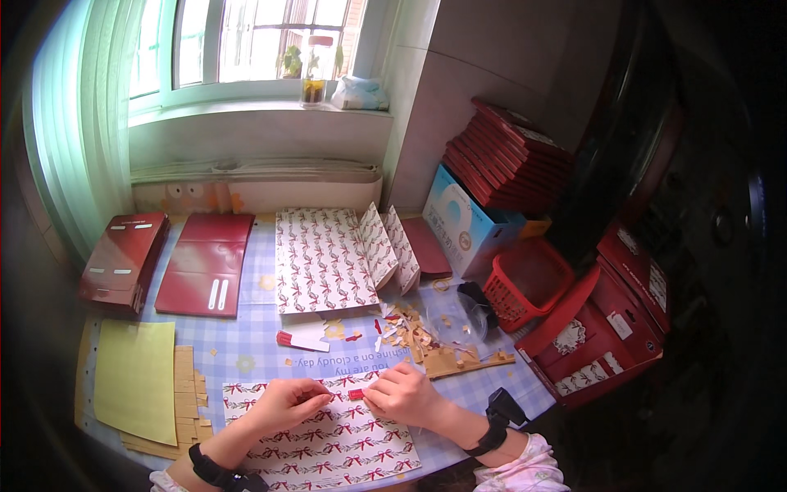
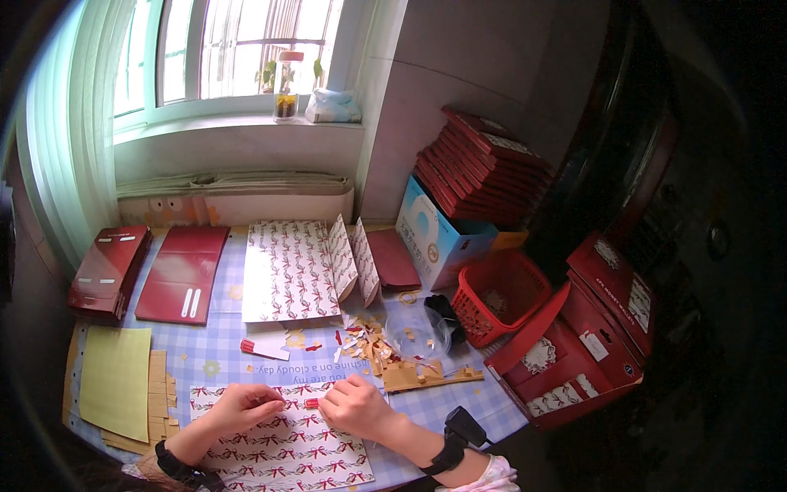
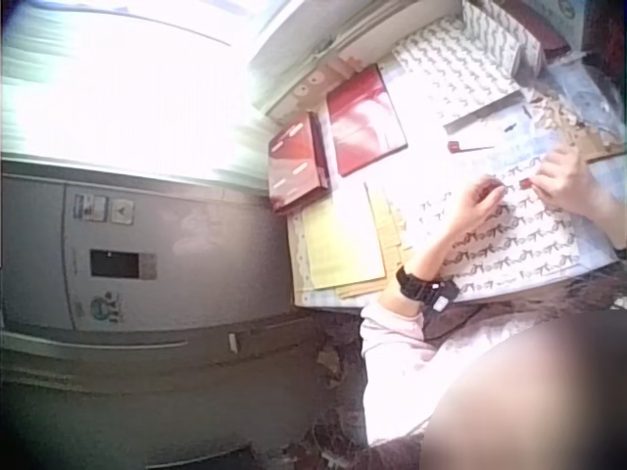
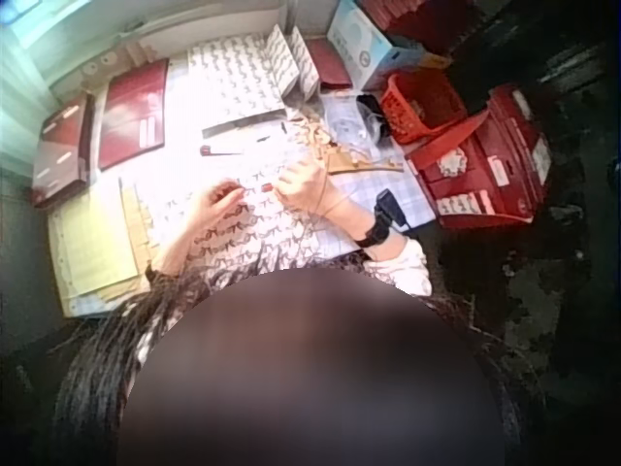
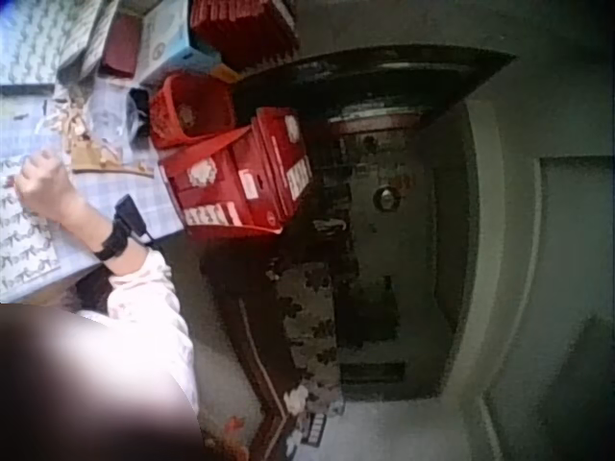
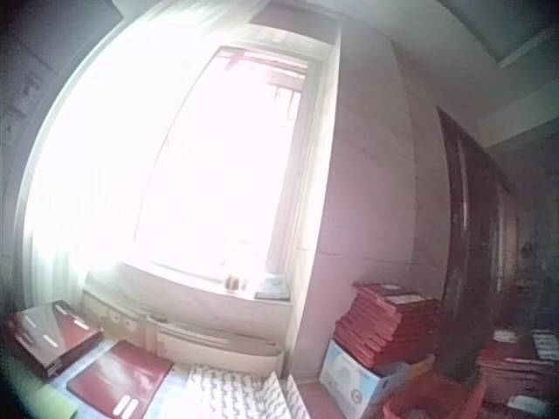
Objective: The person is crafting cards by folding patterned paper, cutting out circular decorations, and assembling card components.
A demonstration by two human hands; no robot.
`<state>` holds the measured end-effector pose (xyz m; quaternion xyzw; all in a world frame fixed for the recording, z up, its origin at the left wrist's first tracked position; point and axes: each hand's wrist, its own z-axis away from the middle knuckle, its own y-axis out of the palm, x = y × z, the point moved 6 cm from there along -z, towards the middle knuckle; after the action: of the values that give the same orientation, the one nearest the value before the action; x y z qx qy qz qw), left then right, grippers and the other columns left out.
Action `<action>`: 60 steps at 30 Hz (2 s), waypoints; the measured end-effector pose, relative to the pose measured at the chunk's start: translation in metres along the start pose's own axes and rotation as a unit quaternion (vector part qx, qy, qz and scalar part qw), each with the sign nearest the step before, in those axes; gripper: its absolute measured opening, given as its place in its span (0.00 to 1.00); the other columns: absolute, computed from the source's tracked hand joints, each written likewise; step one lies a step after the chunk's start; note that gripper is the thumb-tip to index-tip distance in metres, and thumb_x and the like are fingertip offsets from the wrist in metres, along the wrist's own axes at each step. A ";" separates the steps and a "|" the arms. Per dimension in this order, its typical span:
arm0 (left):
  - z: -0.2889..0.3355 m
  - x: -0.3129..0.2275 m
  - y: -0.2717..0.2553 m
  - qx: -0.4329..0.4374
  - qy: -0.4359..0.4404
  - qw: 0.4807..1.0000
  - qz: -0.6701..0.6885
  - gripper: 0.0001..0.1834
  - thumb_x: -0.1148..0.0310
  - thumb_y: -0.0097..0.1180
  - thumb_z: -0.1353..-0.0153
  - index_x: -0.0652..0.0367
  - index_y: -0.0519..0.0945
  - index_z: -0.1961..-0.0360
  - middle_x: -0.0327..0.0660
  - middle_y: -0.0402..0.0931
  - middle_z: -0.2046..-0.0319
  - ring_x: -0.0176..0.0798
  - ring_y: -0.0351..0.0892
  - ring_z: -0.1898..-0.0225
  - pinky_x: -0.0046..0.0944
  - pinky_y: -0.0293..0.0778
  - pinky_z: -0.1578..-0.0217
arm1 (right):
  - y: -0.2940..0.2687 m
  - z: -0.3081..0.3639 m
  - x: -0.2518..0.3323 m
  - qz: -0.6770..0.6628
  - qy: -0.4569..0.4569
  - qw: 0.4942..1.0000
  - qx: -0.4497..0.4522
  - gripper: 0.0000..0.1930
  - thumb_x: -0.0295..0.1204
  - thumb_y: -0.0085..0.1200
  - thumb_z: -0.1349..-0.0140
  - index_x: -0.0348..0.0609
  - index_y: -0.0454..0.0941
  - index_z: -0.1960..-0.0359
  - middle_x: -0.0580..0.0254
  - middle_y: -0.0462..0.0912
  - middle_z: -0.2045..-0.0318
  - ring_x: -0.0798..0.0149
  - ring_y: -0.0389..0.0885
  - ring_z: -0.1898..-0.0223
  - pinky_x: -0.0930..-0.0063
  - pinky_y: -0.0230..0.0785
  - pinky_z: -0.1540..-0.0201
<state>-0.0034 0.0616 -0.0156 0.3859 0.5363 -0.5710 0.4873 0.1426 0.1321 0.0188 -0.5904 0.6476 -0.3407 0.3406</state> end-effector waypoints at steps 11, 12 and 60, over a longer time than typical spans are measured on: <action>0.000 -0.002 0.001 0.002 0.018 1.000 -0.025 0.09 0.68 0.53 0.43 0.63 0.78 0.66 0.38 0.77 0.78 0.23 0.74 0.77 0.25 0.70 0.74 | 0.002 0.001 0.001 -0.003 0.025 1.000 -0.017 0.08 0.27 0.52 0.58 0.47 0.67 0.88 0.69 0.69 0.87 0.68 0.72 0.80 0.77 0.63 0.74; 0.000 -0.002 0.001 0.001 0.017 1.000 -0.025 0.09 0.68 0.53 0.43 0.63 0.78 0.66 0.38 0.77 0.78 0.23 0.74 0.77 0.25 0.70 0.74 | 0.001 0.001 0.002 -0.003 0.024 1.000 -0.017 0.08 0.27 0.52 0.58 0.47 0.67 0.88 0.69 0.69 0.87 0.68 0.72 0.80 0.77 0.63 0.74; 0.000 0.003 -0.002 -0.016 0.001 0.999 -0.035 0.09 0.69 0.54 0.45 0.63 0.78 0.67 0.40 0.78 0.78 0.24 0.74 0.78 0.25 0.71 0.75 | 0.017 0.019 -0.036 -0.298 0.365 0.881 0.036 0.05 0.30 0.55 0.55 0.42 0.79 0.78 0.63 0.79 0.82 0.69 0.77 0.81 0.78 0.70 0.75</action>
<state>-0.0057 0.0613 -0.0181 0.3594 0.5590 -0.5787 0.4727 0.1524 0.1681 -0.0042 -0.5764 0.5073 -0.6404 -0.0169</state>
